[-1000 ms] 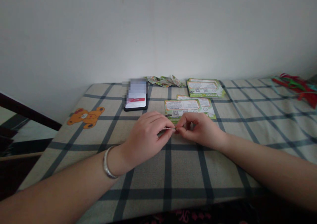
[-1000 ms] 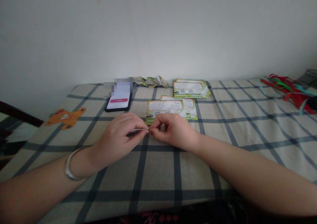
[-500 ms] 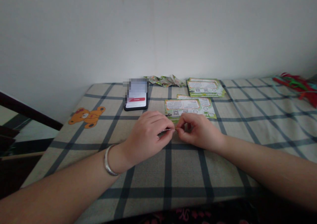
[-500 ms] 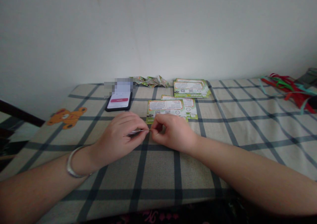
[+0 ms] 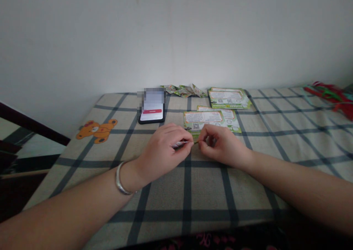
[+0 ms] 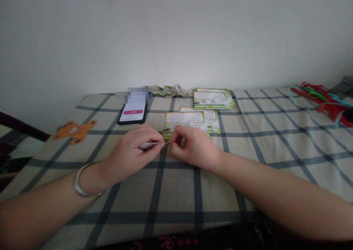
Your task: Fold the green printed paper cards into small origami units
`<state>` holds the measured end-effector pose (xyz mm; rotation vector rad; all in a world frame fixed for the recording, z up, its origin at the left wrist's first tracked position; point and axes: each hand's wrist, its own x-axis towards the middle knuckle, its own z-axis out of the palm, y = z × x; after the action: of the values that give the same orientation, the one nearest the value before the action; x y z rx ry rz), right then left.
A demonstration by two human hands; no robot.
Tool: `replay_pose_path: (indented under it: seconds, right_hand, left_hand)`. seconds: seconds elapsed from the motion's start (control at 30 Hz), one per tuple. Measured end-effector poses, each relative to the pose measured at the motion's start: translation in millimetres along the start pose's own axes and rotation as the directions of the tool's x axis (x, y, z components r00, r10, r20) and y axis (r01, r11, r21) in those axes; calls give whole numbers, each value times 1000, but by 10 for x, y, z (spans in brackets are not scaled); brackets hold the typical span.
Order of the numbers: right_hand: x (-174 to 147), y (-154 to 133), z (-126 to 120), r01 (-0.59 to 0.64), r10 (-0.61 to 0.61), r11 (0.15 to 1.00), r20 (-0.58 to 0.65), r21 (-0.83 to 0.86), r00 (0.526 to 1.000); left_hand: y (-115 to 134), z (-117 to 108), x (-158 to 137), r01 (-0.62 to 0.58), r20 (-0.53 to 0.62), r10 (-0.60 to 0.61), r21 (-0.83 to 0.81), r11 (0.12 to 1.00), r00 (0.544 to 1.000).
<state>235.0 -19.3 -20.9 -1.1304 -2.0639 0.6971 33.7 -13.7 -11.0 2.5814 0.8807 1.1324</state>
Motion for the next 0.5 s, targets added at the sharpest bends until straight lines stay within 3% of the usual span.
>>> replay_pose_path:
  seconds: [0.3,0.5]
  right_hand:
    - [17,32,-37,55,-51,994,-35,95,998]
    - [29,51,-42,-3,15,984,-65,181,998]
  left_hand:
    - [-40,-1,-31,95,30,-93,-55,994,995]
    - [-76,-2,-38,118,8,-118,-36,992,993]
